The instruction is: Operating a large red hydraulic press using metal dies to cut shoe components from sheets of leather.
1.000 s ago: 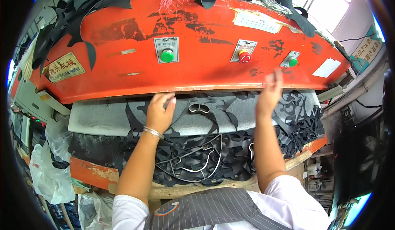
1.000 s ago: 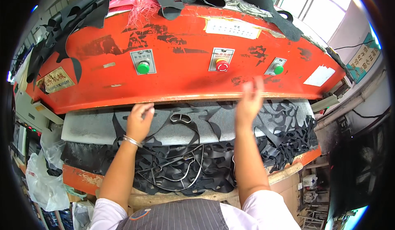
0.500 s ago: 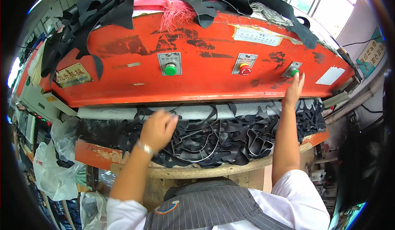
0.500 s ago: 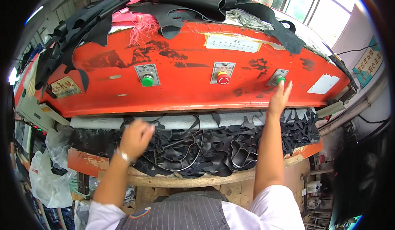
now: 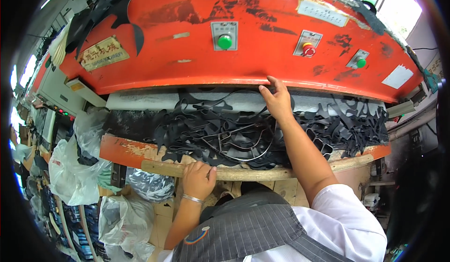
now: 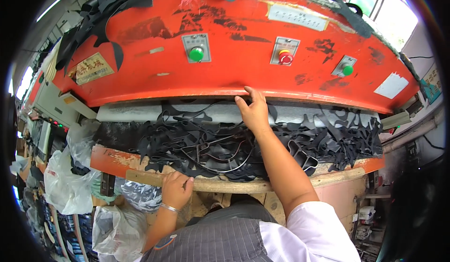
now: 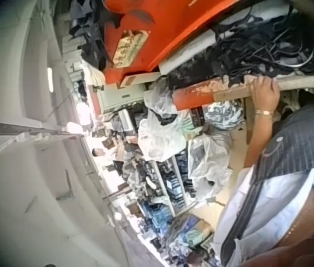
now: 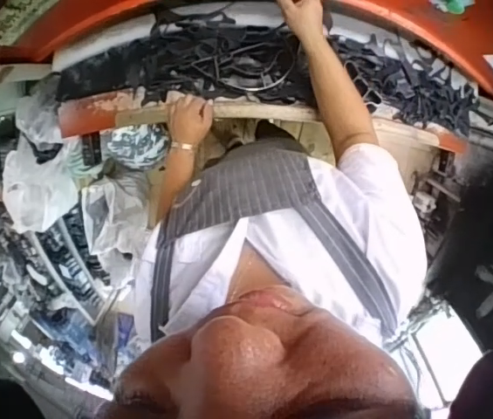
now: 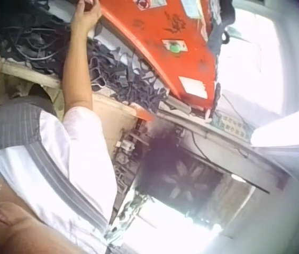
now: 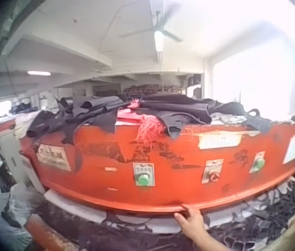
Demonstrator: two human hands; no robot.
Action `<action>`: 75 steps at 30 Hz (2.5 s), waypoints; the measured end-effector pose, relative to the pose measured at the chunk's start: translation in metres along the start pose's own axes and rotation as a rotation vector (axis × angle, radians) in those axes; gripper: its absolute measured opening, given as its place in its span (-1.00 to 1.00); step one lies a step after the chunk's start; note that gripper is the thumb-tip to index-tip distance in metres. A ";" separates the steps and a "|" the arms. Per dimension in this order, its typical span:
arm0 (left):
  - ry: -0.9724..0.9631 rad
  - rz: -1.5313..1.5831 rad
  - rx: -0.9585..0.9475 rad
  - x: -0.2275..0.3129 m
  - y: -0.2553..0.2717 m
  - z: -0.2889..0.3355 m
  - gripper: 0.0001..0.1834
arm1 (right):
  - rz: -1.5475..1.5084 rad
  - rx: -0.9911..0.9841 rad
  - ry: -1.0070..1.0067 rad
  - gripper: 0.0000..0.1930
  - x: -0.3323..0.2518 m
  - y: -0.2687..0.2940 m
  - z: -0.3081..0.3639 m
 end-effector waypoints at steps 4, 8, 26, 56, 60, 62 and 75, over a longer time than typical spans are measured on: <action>0.030 0.024 -0.034 0.002 0.002 0.000 -0.82 | 0.310 -0.074 0.227 -0.63 0.014 0.009 -0.022; 0.014 0.045 -0.170 -0.005 0.012 -0.013 -0.79 | 0.512 -0.163 0.142 -0.56 0.020 0.006 -0.043; -0.291 0.237 -0.033 -0.026 -0.083 -0.247 -0.76 | 0.340 -0.395 0.150 -0.59 0.005 0.072 0.047; -0.272 -0.088 -0.057 -0.069 -0.031 -0.134 -0.63 | 0.894 -0.239 -0.632 -0.36 0.199 0.253 -0.170; -0.256 -0.162 -0.140 -0.070 -0.010 -0.123 -0.58 | 0.895 -0.242 -0.571 -0.09 0.218 0.260 -0.166; -0.273 -0.240 -0.180 -0.068 -0.014 -0.121 -0.57 | 0.887 -0.362 -0.613 -0.24 0.231 0.278 -0.172; -0.107 -0.125 -0.309 -0.043 0.005 -0.096 -0.59 | 0.680 -0.347 -0.490 -0.56 0.206 0.434 -0.096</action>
Point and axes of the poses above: each hand's wrist, its own z-axis away from the middle knuckle, its own y-axis out of the back of the hand, x = y × z, the point moved 1 cm from there along -z, towards the middle knuckle, and after that the axes turned 7 degrees about -z, right-handed, at the moved point
